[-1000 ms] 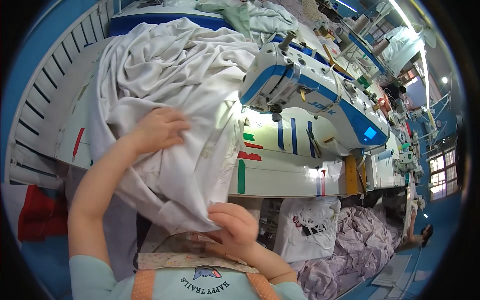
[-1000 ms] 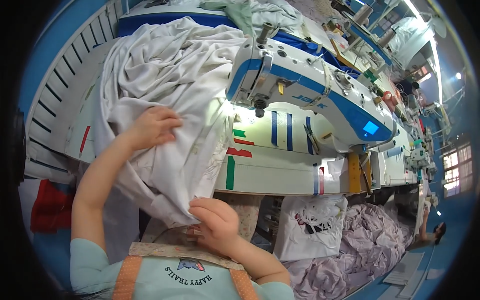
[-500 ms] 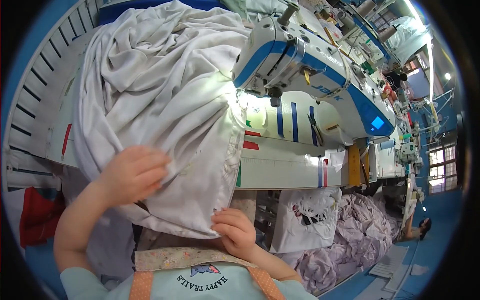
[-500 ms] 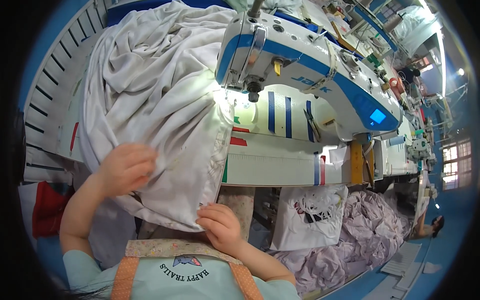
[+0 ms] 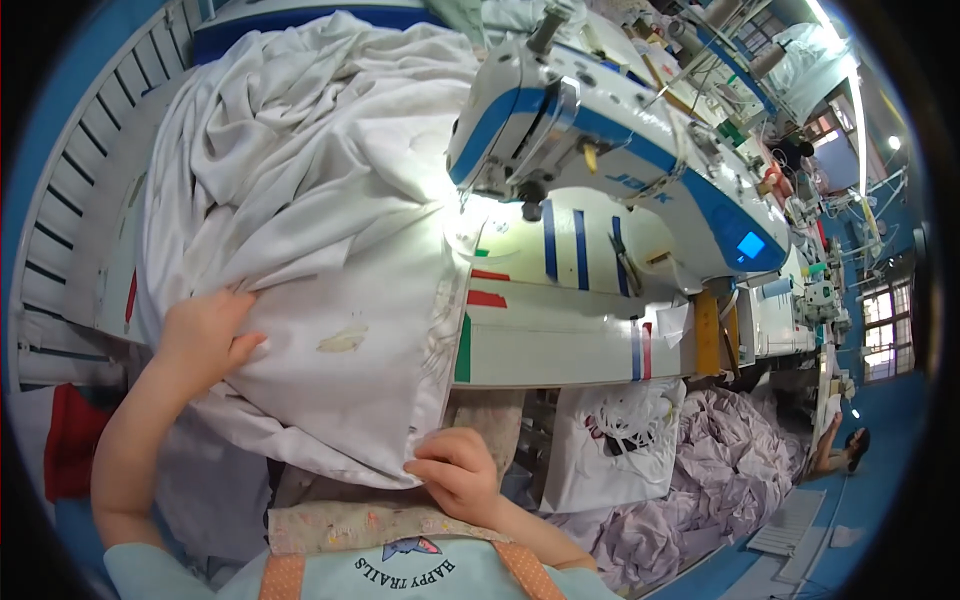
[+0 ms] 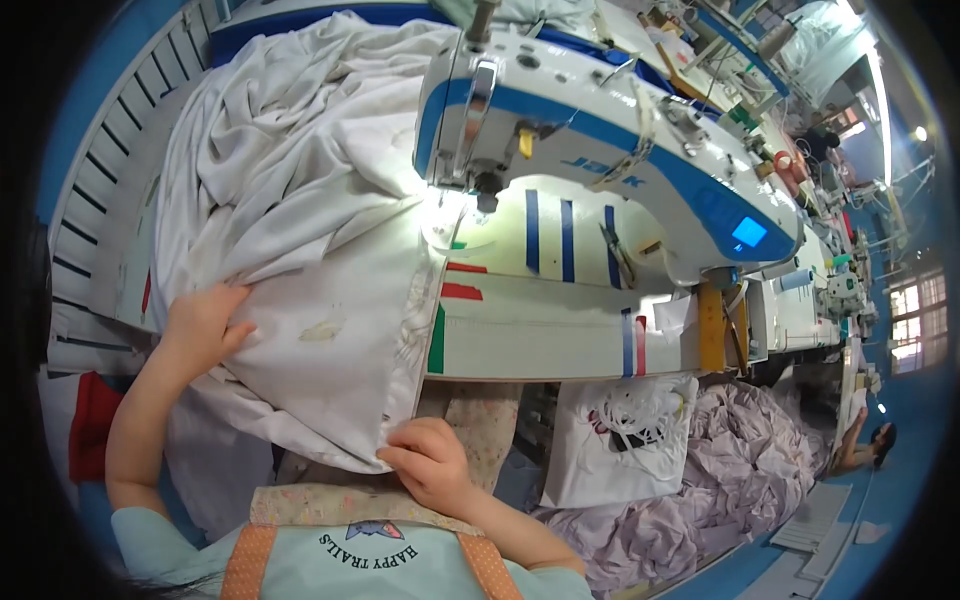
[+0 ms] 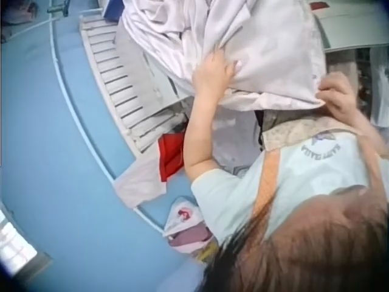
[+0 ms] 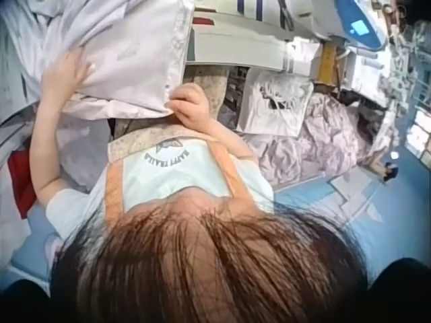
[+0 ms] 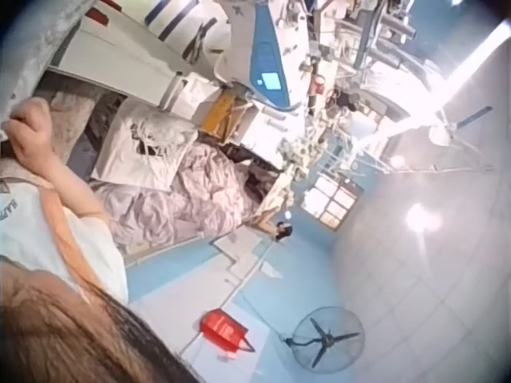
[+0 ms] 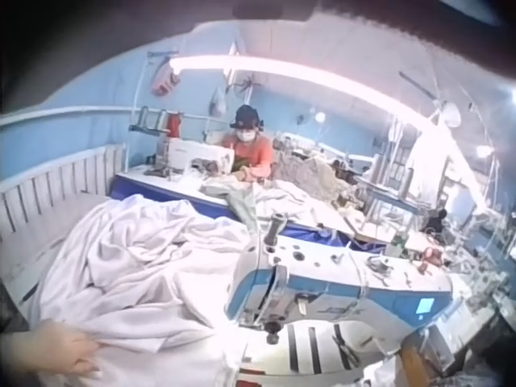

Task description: Sewing white fabric pieces together using an industrial sewing machine.

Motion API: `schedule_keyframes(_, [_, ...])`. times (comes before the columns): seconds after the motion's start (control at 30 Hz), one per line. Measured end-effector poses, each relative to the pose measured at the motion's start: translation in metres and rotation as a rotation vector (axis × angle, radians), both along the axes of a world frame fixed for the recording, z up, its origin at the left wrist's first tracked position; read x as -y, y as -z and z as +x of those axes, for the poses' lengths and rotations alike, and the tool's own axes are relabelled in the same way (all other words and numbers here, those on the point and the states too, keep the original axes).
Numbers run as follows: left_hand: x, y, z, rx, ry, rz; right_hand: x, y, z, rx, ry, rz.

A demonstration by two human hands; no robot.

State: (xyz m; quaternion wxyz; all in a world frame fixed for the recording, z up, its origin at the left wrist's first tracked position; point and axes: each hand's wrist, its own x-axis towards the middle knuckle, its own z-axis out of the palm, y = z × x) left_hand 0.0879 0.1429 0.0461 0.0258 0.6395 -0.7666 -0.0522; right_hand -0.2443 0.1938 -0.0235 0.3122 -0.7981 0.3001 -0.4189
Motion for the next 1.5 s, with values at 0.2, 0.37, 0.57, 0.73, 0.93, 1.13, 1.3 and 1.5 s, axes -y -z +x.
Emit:
schedule_keyframes(0.2, [0.028,0.003,-0.045,-0.247,0.365,-0.142,-0.003,0.004,0.001,-0.040,0.057,-0.029])
schedule_keyframes(0.37, [0.016,0.013,-0.091,-0.499,0.554,-0.083,-0.011,0.011,-0.009,-0.079,0.242,-0.120])
schedule_keyframes(0.57, [-0.069,0.041,-0.114,-0.602,0.689,0.059,-0.018,0.017,-0.011,0.020,0.159,0.034])
schedule_keyframes(0.73, [-0.094,0.050,-0.117,-0.461,0.715,-0.227,-0.015,0.008,-0.015,0.005,0.001,0.325])
schedule_keyframes(0.93, [-0.100,0.037,-0.125,-0.364,0.705,-0.366,-0.005,-0.002,-0.013,0.209,0.098,0.895])
schedule_keyframes(1.13, [-0.105,0.040,-0.125,-0.327,0.696,-0.351,0.005,-0.003,-0.008,0.387,0.048,1.092])
schedule_keyframes(1.3, [-0.106,0.040,-0.125,-0.309,0.690,-0.327,0.006,0.000,-0.007,0.459,0.018,1.152])
schedule_keyframes(1.5, [-0.105,0.041,-0.127,-0.336,0.686,-0.334,0.005,0.006,-0.008,0.445,-0.010,1.141])
